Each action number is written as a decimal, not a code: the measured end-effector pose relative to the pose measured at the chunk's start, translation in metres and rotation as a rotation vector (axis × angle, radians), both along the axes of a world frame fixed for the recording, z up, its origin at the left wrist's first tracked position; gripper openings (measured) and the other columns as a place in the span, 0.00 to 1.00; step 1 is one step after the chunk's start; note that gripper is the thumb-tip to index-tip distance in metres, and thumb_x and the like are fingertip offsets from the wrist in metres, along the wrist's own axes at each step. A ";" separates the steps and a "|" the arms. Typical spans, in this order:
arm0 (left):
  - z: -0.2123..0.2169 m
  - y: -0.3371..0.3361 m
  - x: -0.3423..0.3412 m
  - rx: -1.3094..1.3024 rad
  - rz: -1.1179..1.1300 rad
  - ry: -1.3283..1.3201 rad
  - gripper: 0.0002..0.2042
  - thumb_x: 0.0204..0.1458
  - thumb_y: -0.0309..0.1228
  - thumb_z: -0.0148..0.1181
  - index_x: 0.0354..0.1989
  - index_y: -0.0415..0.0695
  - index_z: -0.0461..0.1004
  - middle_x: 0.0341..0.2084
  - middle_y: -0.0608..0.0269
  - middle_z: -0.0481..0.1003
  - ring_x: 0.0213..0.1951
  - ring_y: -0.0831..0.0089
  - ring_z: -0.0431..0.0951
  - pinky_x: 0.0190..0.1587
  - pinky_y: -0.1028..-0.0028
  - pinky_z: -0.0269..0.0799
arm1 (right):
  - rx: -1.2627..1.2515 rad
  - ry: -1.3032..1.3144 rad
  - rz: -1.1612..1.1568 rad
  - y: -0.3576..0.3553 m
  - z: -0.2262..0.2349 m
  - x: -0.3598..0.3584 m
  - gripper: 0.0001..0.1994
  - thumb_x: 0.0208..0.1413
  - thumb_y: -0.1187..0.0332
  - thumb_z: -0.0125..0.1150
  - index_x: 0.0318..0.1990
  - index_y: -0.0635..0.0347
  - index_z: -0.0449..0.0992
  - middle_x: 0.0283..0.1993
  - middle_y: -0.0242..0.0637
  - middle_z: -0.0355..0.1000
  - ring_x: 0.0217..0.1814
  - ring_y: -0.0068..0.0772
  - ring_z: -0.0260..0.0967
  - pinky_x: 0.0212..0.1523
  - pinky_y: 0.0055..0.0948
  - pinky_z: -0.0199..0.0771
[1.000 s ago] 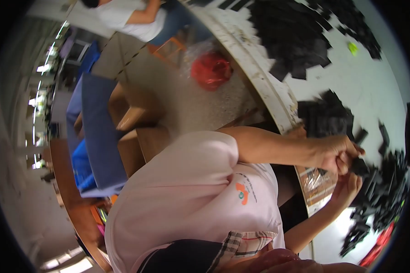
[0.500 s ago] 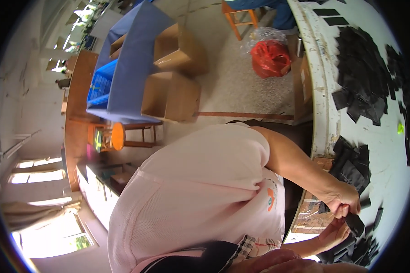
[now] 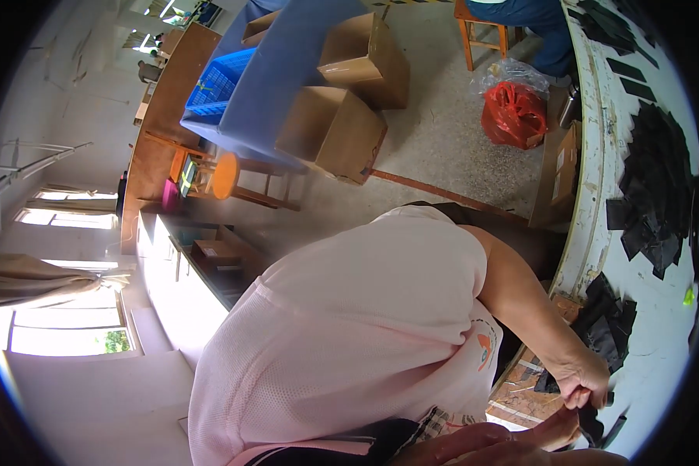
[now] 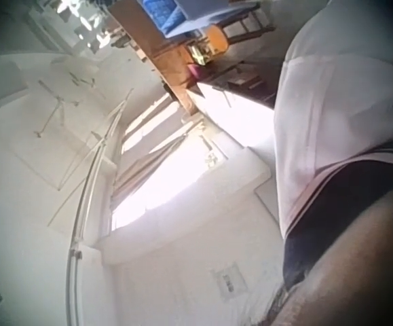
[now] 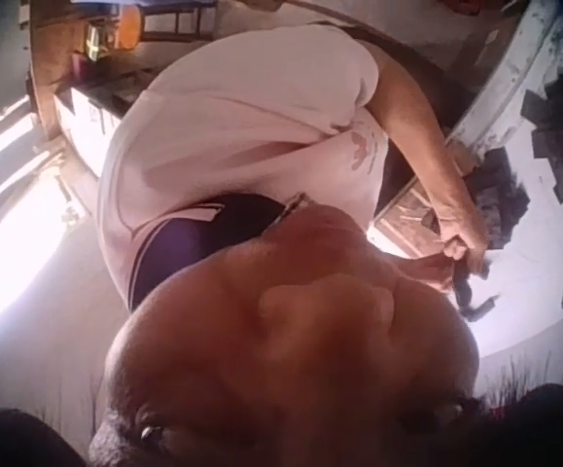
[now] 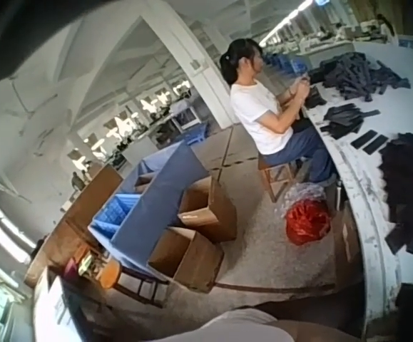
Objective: The worker is folding and tucking small black fabric pieces into shape as part of a component assembly process.
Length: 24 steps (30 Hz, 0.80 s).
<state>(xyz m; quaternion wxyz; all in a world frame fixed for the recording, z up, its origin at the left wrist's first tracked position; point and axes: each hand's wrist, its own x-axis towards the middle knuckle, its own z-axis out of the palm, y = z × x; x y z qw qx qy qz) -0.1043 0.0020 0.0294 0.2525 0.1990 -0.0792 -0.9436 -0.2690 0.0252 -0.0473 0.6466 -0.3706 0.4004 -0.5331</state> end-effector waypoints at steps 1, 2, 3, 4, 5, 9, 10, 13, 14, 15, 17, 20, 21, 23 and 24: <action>0.003 -0.001 0.002 -0.008 -0.002 0.094 0.07 0.43 0.18 0.52 0.21 0.45 0.64 0.09 0.73 0.53 0.09 0.83 0.51 0.14 0.81 0.47 | 0.000 -0.006 0.010 0.009 0.001 -0.014 0.14 0.52 0.68 0.49 0.43 0.68 0.67 0.44 0.44 0.65 0.45 0.34 0.64 0.47 0.29 0.63; 0.001 -0.001 0.000 -0.017 -0.028 0.186 0.05 0.43 0.18 0.53 0.23 0.43 0.66 0.09 0.72 0.54 0.09 0.83 0.52 0.16 0.80 0.48 | 0.000 -0.012 0.019 0.005 -0.007 -0.018 0.14 0.52 0.68 0.49 0.43 0.68 0.67 0.44 0.44 0.65 0.45 0.34 0.64 0.47 0.29 0.63; 0.002 -0.002 0.004 -0.088 -0.029 0.203 0.05 0.43 0.18 0.54 0.24 0.42 0.66 0.09 0.71 0.54 0.09 0.83 0.51 0.15 0.80 0.47 | -0.002 -0.018 0.027 0.001 -0.015 -0.021 0.14 0.52 0.68 0.49 0.43 0.68 0.67 0.44 0.44 0.65 0.45 0.34 0.64 0.47 0.29 0.63; 0.005 -0.002 0.005 -0.158 -0.050 0.233 0.05 0.42 0.17 0.55 0.25 0.42 0.67 0.09 0.71 0.54 0.10 0.83 0.51 0.15 0.81 0.47 | -0.003 -0.012 0.016 -0.001 -0.015 -0.021 0.13 0.52 0.68 0.49 0.43 0.68 0.67 0.44 0.44 0.66 0.45 0.34 0.64 0.47 0.29 0.63; 0.004 -0.002 0.004 -0.158 -0.059 0.238 0.05 0.42 0.17 0.55 0.25 0.42 0.67 0.09 0.71 0.54 0.10 0.83 0.51 0.15 0.81 0.47 | -0.005 -0.006 0.005 -0.004 -0.014 -0.021 0.13 0.52 0.69 0.49 0.43 0.68 0.67 0.44 0.44 0.66 0.45 0.34 0.64 0.47 0.29 0.63; -0.025 0.005 0.007 -0.240 -0.102 -0.053 0.06 0.41 0.17 0.57 0.25 0.41 0.68 0.09 0.72 0.55 0.10 0.83 0.51 0.13 0.82 0.45 | -0.015 -0.006 -0.005 -0.003 -0.005 0.019 0.13 0.52 0.69 0.49 0.43 0.68 0.68 0.43 0.44 0.66 0.44 0.33 0.64 0.47 0.29 0.63; -0.029 0.007 0.009 -0.206 -0.140 -0.104 0.06 0.41 0.17 0.57 0.25 0.41 0.68 0.09 0.72 0.55 0.10 0.83 0.51 0.12 0.82 0.44 | -0.018 -0.004 -0.006 -0.004 -0.006 0.017 0.13 0.52 0.69 0.49 0.42 0.68 0.68 0.43 0.44 0.66 0.44 0.33 0.64 0.47 0.29 0.63; -0.020 0.010 0.008 -0.118 -0.045 -0.096 0.06 0.41 0.17 0.56 0.25 0.42 0.68 0.10 0.72 0.56 0.10 0.83 0.52 0.12 0.82 0.44 | -0.026 0.002 -0.015 -0.008 -0.011 0.006 0.13 0.52 0.70 0.49 0.42 0.68 0.68 0.43 0.43 0.66 0.44 0.33 0.64 0.47 0.29 0.63; -0.014 0.009 0.008 -0.120 0.030 -0.095 0.06 0.41 0.17 0.56 0.25 0.42 0.67 0.10 0.72 0.56 0.10 0.83 0.52 0.12 0.82 0.45 | -0.029 0.007 -0.021 -0.007 -0.010 0.002 0.13 0.52 0.70 0.49 0.42 0.68 0.68 0.43 0.43 0.66 0.44 0.33 0.64 0.47 0.29 0.63; -0.016 0.005 0.004 -0.055 0.000 0.034 0.06 0.40 0.18 0.56 0.24 0.42 0.67 0.12 0.68 0.63 0.09 0.84 0.54 0.11 0.80 0.47 | -0.033 0.012 -0.027 -0.006 -0.010 -0.002 0.13 0.52 0.70 0.49 0.42 0.68 0.68 0.43 0.43 0.66 0.44 0.33 0.64 0.47 0.29 0.63; -0.009 0.004 0.008 -0.030 -0.007 0.150 0.05 0.41 0.19 0.55 0.24 0.42 0.67 0.12 0.69 0.62 0.09 0.84 0.54 0.11 0.80 0.47 | -0.039 0.013 -0.022 0.014 -0.003 -0.007 0.13 0.51 0.70 0.48 0.42 0.69 0.68 0.43 0.43 0.66 0.44 0.33 0.64 0.47 0.29 0.63; -0.001 0.008 0.009 -0.062 -0.034 0.283 0.03 0.44 0.20 0.53 0.25 0.42 0.67 0.11 0.70 0.61 0.09 0.85 0.54 0.11 0.81 0.47 | -0.058 0.029 -0.053 -0.030 -0.033 -0.042 0.12 0.51 0.71 0.48 0.42 0.69 0.68 0.43 0.43 0.66 0.43 0.33 0.64 0.46 0.28 0.63; -0.011 0.008 0.011 -0.106 -0.010 0.064 0.03 0.43 0.21 0.54 0.25 0.42 0.67 0.11 0.70 0.62 0.09 0.85 0.55 0.11 0.82 0.48 | -0.062 0.031 -0.049 0.008 -0.011 -0.021 0.12 0.51 0.71 0.48 0.42 0.69 0.68 0.42 0.43 0.66 0.43 0.33 0.64 0.46 0.28 0.63; -0.027 0.012 0.009 -0.162 -0.063 -0.164 0.04 0.40 0.22 0.59 0.25 0.40 0.70 0.11 0.69 0.63 0.09 0.84 0.55 0.11 0.84 0.49 | -0.062 0.048 -0.111 0.027 0.010 0.033 0.12 0.51 0.71 0.48 0.42 0.69 0.68 0.42 0.43 0.66 0.43 0.32 0.64 0.46 0.28 0.63; -0.034 0.013 0.006 -0.141 -0.097 -0.107 0.04 0.37 0.23 0.61 0.22 0.40 0.73 0.11 0.69 0.64 0.09 0.84 0.57 0.10 0.83 0.50 | -0.069 0.067 -0.146 0.034 0.013 0.037 0.12 0.51 0.71 0.48 0.42 0.69 0.68 0.42 0.43 0.66 0.43 0.32 0.65 0.46 0.28 0.63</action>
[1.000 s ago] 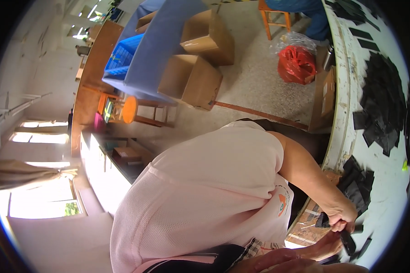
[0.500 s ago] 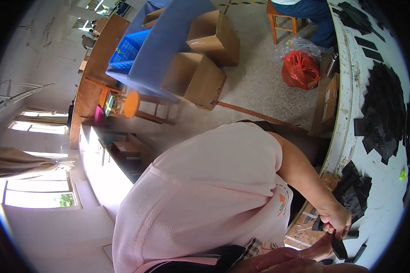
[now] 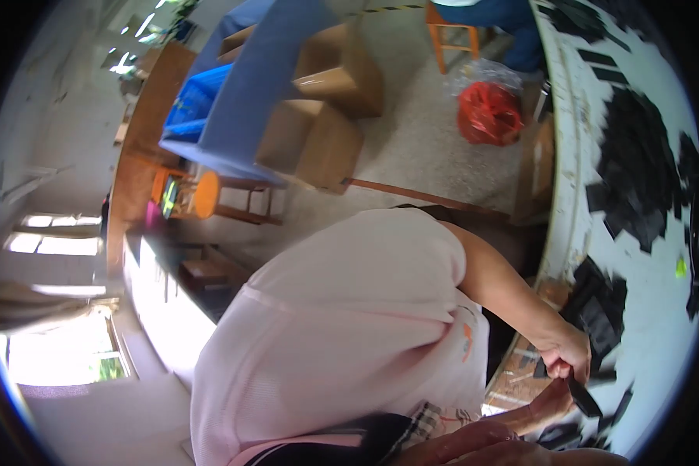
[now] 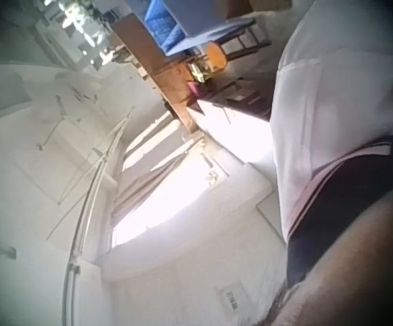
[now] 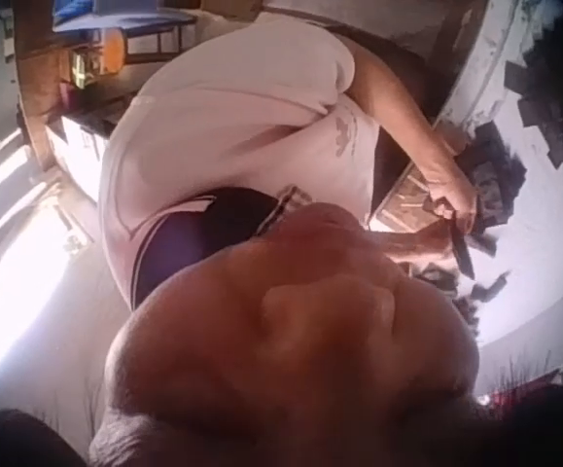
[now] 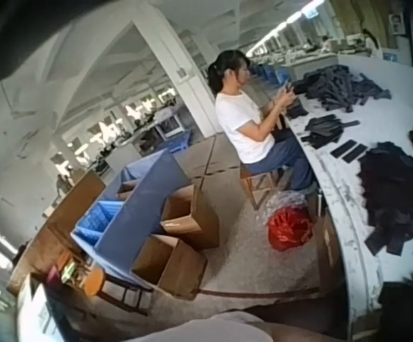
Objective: The worker is folding and tucking small black fabric pieces into shape as part of a component assembly process.
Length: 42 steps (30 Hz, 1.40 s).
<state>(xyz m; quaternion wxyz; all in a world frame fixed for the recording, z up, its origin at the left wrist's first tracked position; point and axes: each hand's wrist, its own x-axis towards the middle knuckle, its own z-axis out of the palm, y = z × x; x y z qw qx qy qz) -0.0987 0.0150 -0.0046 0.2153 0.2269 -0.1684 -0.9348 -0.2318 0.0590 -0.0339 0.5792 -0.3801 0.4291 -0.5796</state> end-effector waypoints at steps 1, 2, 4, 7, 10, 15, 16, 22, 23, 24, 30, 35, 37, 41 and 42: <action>0.011 0.005 0.003 -0.123 0.051 -0.097 0.03 0.37 0.25 0.63 0.20 0.40 0.74 0.11 0.69 0.66 0.10 0.82 0.60 0.10 0.82 0.52 | -0.002 0.034 -0.062 0.008 0.001 -0.005 0.12 0.51 0.71 0.48 0.42 0.69 0.68 0.42 0.43 0.66 0.43 0.32 0.65 0.46 0.28 0.63; 0.011 0.005 -0.002 -0.392 0.138 -0.247 0.06 0.34 0.27 0.64 0.19 0.40 0.74 0.11 0.67 0.67 0.13 0.78 0.66 0.12 0.78 0.58 | -0.002 0.071 -0.137 0.022 0.003 -0.025 0.12 0.51 0.71 0.48 0.41 0.69 0.68 0.42 0.43 0.66 0.43 0.32 0.65 0.46 0.28 0.63; 0.018 0.005 0.009 -1.096 0.427 -0.596 0.13 0.30 0.28 0.62 0.29 0.41 0.72 0.19 0.57 0.70 0.24 0.64 0.71 0.26 0.69 0.66 | 0.223 0.286 -0.551 0.025 -0.001 -0.018 0.13 0.49 0.74 0.50 0.42 0.70 0.68 0.41 0.43 0.66 0.40 0.32 0.64 0.42 0.27 0.67; 0.022 -0.006 0.032 -1.521 0.620 -0.489 0.18 0.32 0.24 0.60 0.37 0.43 0.69 0.34 0.55 0.68 0.40 0.59 0.68 0.42 0.68 0.63 | 0.194 0.567 -0.442 0.013 0.009 0.011 0.17 0.40 0.71 0.51 0.40 0.68 0.68 0.36 0.37 0.66 0.34 0.28 0.62 0.34 0.24 0.65; 0.038 -0.018 0.024 -1.593 0.410 -0.376 0.13 0.33 0.20 0.61 0.31 0.43 0.74 0.30 0.59 0.73 0.35 0.63 0.73 0.38 0.71 0.68 | 0.176 0.603 -0.366 0.020 0.016 0.003 0.10 0.47 0.74 0.48 0.37 0.66 0.69 0.35 0.31 0.67 0.34 0.19 0.63 0.36 0.18 0.64; 0.034 -0.023 0.011 -1.353 0.381 -0.230 0.06 0.40 0.18 0.57 0.28 0.39 0.73 0.25 0.63 0.73 0.28 0.77 0.72 0.32 0.80 0.68 | -0.060 0.592 -0.417 0.026 0.054 0.015 0.25 0.50 0.48 0.48 0.38 0.66 0.69 0.29 0.32 0.64 0.29 0.23 0.61 0.30 0.22 0.61; 0.034 -0.023 0.010 -1.268 0.381 -0.215 0.06 0.40 0.19 0.57 0.28 0.39 0.73 0.23 0.62 0.73 0.27 0.76 0.73 0.31 0.79 0.68 | -0.172 0.675 -0.398 0.028 0.061 0.017 0.29 0.48 0.43 0.46 0.39 0.65 0.69 0.29 0.34 0.64 0.28 0.25 0.62 0.29 0.23 0.62; 0.049 -0.015 0.023 -0.895 0.419 0.021 0.05 0.49 0.21 0.51 0.35 0.34 0.68 0.30 0.62 0.72 0.33 0.78 0.72 0.39 0.79 0.67 | -0.160 1.501 -0.316 0.016 0.102 0.032 0.14 0.41 0.59 0.60 0.28 0.61 0.68 0.23 0.35 0.62 0.26 0.38 0.63 0.23 0.33 0.62; 0.049 -0.016 0.025 -0.897 0.403 0.036 0.05 0.49 0.21 0.51 0.35 0.34 0.68 0.30 0.62 0.72 0.33 0.78 0.72 0.39 0.79 0.67 | -0.213 1.578 -0.314 0.014 0.104 0.031 0.11 0.41 0.63 0.60 0.25 0.60 0.67 0.21 0.34 0.61 0.26 0.38 0.63 0.22 0.34 0.62; 0.046 -0.017 0.026 -0.933 0.380 -0.006 0.05 0.49 0.20 0.51 0.35 0.35 0.68 0.31 0.62 0.72 0.34 0.78 0.71 0.40 0.79 0.67 | -0.202 1.585 -0.331 0.011 0.096 0.028 0.11 0.41 0.63 0.60 0.25 0.60 0.67 0.21 0.34 0.61 0.26 0.38 0.63 0.22 0.34 0.62; 0.028 -0.033 0.017 -0.909 0.184 -0.025 0.07 0.47 0.21 0.53 0.36 0.35 0.68 0.32 0.62 0.72 0.34 0.77 0.71 0.40 0.78 0.67 | -0.118 1.364 -0.338 0.021 0.057 0.028 0.06 0.43 0.69 0.57 0.25 0.60 0.68 0.20 0.36 0.62 0.24 0.41 0.64 0.23 0.36 0.62; 0.064 -0.037 -0.002 -1.104 -0.134 -0.061 0.06 0.41 0.21 0.59 0.29 0.37 0.71 0.24 0.65 0.73 0.28 0.82 0.71 0.29 0.83 0.67 | -0.216 1.164 -0.412 0.022 0.058 0.026 0.06 0.45 0.69 0.56 0.23 0.61 0.69 0.21 0.38 0.65 0.25 0.44 0.64 0.24 0.35 0.63; 0.053 -0.030 -0.010 -1.463 -0.158 -0.312 0.04 0.40 0.21 0.60 0.22 0.37 0.71 0.18 0.69 0.72 0.23 0.86 0.67 0.25 0.85 0.64 | -0.109 1.059 -0.363 0.031 0.014 0.024 0.06 0.46 0.70 0.54 0.21 0.61 0.69 0.20 0.42 0.66 0.25 0.46 0.64 0.24 0.35 0.63; 0.048 -0.031 -0.006 -1.458 -0.145 -0.333 0.04 0.41 0.21 0.60 0.25 0.37 0.71 0.20 0.68 0.72 0.24 0.86 0.69 0.27 0.85 0.65 | -0.004 1.010 -0.389 0.026 0.030 0.033 0.08 0.49 0.67 0.52 0.23 0.60 0.70 0.20 0.42 0.66 0.24 0.47 0.64 0.24 0.37 0.63; 0.051 -0.025 -0.004 -1.392 -0.039 -0.268 0.04 0.42 0.23 0.59 0.26 0.37 0.71 0.21 0.66 0.73 0.26 0.85 0.70 0.28 0.84 0.66 | -0.003 1.007 -0.396 0.026 0.032 0.033 0.08 0.49 0.67 0.52 0.23 0.60 0.70 0.20 0.42 0.66 0.24 0.47 0.64 0.24 0.37 0.63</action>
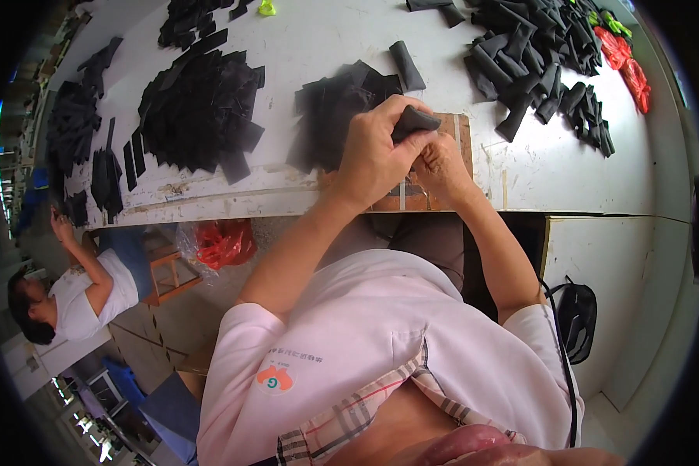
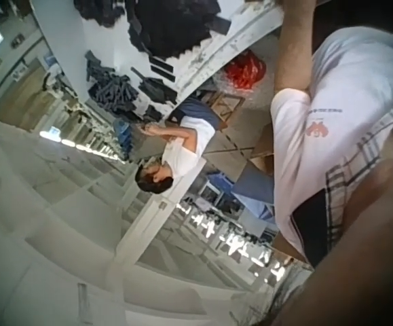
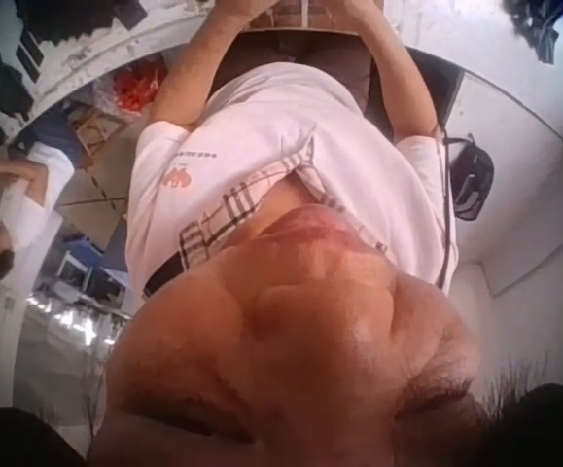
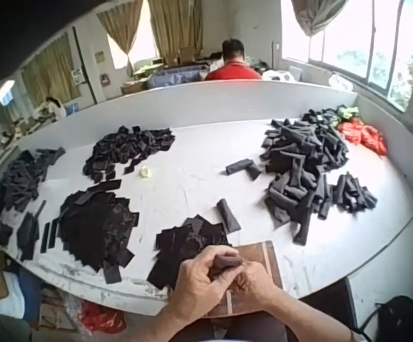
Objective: The worker is folding and tucking small black fabric pieces into shape as part of a component assembly process.
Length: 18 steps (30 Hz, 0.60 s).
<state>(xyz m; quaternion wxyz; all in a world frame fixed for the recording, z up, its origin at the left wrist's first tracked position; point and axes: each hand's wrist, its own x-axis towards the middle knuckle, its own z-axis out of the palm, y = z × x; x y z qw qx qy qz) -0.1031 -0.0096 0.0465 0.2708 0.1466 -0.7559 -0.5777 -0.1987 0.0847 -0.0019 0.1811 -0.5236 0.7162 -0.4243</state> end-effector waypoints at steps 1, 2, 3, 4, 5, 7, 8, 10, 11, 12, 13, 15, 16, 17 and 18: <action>0.002 0.005 0.000 0.063 0.041 0.111 0.04 0.44 0.24 0.58 0.28 0.37 0.72 0.22 0.65 0.73 0.27 0.84 0.70 0.29 0.84 0.66 | 0.007 0.022 0.019 0.002 0.001 -0.001 0.09 0.49 0.66 0.52 0.23 0.60 0.70 0.20 0.42 0.66 0.24 0.46 0.64 0.24 0.37 0.63; 0.005 0.006 0.002 0.063 0.033 0.110 0.04 0.44 0.24 0.58 0.28 0.37 0.72 0.22 0.65 0.73 0.27 0.84 0.70 0.29 0.84 0.66 | 0.015 0.043 0.038 0.003 0.002 -0.003 0.10 0.49 0.64 0.52 0.23 0.61 0.70 0.20 0.42 0.66 0.24 0.46 0.64 0.25 0.37 0.63; 0.007 0.004 0.004 0.200 0.036 0.139 0.06 0.45 0.25 0.57 0.31 0.37 0.71 0.24 0.63 0.74 0.28 0.83 0.71 0.32 0.84 0.66 | 0.015 0.042 0.029 0.002 0.007 -0.004 0.10 0.49 0.64 0.52 0.23 0.61 0.70 0.20 0.42 0.66 0.24 0.46 0.64 0.25 0.37 0.63; 0.008 0.004 0.006 0.339 0.042 0.164 0.07 0.47 0.27 0.56 0.33 0.38 0.71 0.26 0.61 0.74 0.29 0.82 0.71 0.34 0.83 0.67 | 0.034 0.092 0.044 0.001 0.015 -0.005 0.11 0.49 0.63 0.53 0.22 0.61 0.69 0.20 0.41 0.66 0.24 0.45 0.64 0.25 0.37 0.62; 0.007 0.003 0.007 0.355 0.032 0.245 0.07 0.49 0.27 0.54 0.33 0.37 0.71 0.27 0.61 0.73 0.29 0.76 0.72 0.33 0.80 0.67 | 0.053 0.143 0.064 0.000 0.022 -0.005 0.12 0.49 0.62 0.53 0.21 0.62 0.69 0.20 0.41 0.66 0.24 0.44 0.64 0.25 0.37 0.62; 0.006 0.000 0.006 0.460 0.028 0.380 0.07 0.49 0.28 0.53 0.33 0.37 0.71 0.28 0.59 0.73 0.32 0.75 0.72 0.36 0.79 0.67 | 0.035 0.192 0.071 -0.003 0.034 -0.007 0.13 0.48 0.62 0.54 0.20 0.62 0.68 0.20 0.41 0.65 0.24 0.44 0.64 0.24 0.36 0.62; 0.007 -0.002 0.006 0.562 0.025 0.518 0.07 0.50 0.28 0.52 0.33 0.37 0.71 0.29 0.58 0.73 0.34 0.74 0.72 0.39 0.77 0.66 | 0.015 0.244 0.079 -0.004 0.040 -0.008 0.14 0.47 0.61 0.54 0.19 0.62 0.67 0.20 0.40 0.65 0.24 0.44 0.65 0.24 0.36 0.62; 0.011 -0.010 0.013 0.713 0.022 0.584 0.07 0.51 0.27 0.50 0.33 0.36 0.70 0.32 0.54 0.73 0.35 0.73 0.71 0.43 0.74 0.64 | 0.019 0.225 0.068 -0.006 0.039 -0.007 0.14 0.46 0.61 0.56 0.18 0.62 0.66 0.20 0.40 0.64 0.24 0.43 0.65 0.23 0.36 0.61; 0.002 -0.014 0.015 0.712 0.046 0.512 0.07 0.50 0.28 0.50 0.33 0.37 0.71 0.31 0.53 0.73 0.36 0.70 0.72 0.44 0.72 0.65 | 0.031 0.262 0.077 -0.007 0.026 -0.004 0.14 0.45 0.61 0.57 0.18 0.61 0.66 0.20 0.40 0.64 0.24 0.43 0.65 0.22 0.36 0.61; -0.010 -0.017 0.016 0.710 0.068 0.439 0.07 0.50 0.28 0.51 0.33 0.38 0.72 0.31 0.53 0.73 0.36 0.68 0.72 0.45 0.70 0.65 | 0.044 0.299 0.086 -0.006 0.018 -0.002 0.14 0.44 0.62 0.58 0.17 0.61 0.66 0.20 0.40 0.64 0.23 0.43 0.65 0.22 0.36 0.60; -0.012 -0.016 0.017 0.710 0.074 0.436 0.07 0.50 0.28 0.51 0.33 0.38 0.72 0.31 0.53 0.73 0.36 0.68 0.72 0.45 0.70 0.65 | 0.032 0.218 0.076 -0.007 0.016 -0.002 0.13 0.42 0.63 0.59 0.18 0.60 0.65 0.19 0.38 0.64 0.24 0.42 0.65 0.22 0.36 0.60; -0.014 -0.013 0.020 0.688 0.053 0.442 0.07 0.49 0.28 0.52 0.32 0.38 0.72 0.31 0.53 0.74 0.36 0.69 0.73 0.45 0.71 0.65 | 0.066 0.216 0.098 -0.006 0.021 -0.003 0.12 0.42 0.64 0.59 0.18 0.60 0.65 0.19 0.38 0.65 0.24 0.42 0.65 0.22 0.35 0.61; -0.013 -0.013 0.019 0.688 0.058 0.441 0.07 0.49 0.28 0.52 0.32 0.38 0.72 0.31 0.53 0.74 0.36 0.69 0.73 0.45 0.71 0.65 | 0.098 0.221 0.116 -0.007 0.025 -0.005 0.12 0.42 0.64 0.60 0.18 0.60 0.65 0.19 0.37 0.65 0.23 0.42 0.65 0.22 0.35 0.61; -0.011 -0.013 0.018 0.686 0.053 0.445 0.07 0.49 0.28 0.52 0.32 0.37 0.71 0.30 0.55 0.74 0.35 0.72 0.72 0.43 0.74 0.65 | 0.098 0.218 0.121 -0.006 0.028 -0.006 0.12 0.42 0.64 0.60 0.18 0.60 0.65 0.19 0.37 0.65 0.23 0.42 0.65 0.22 0.35 0.61; -0.009 -0.014 0.018 0.684 0.049 0.449 0.06 0.49 0.27 0.53 0.31 0.36 0.71 0.30 0.56 0.74 0.34 0.75 0.71 0.42 0.77 0.64 | -0.013 0.237 0.073 -0.003 0.030 -0.005 0.12 0.42 0.64 0.59 0.18 0.60 0.66 0.18 0.37 0.65 0.23 0.42 0.65 0.22 0.34 0.62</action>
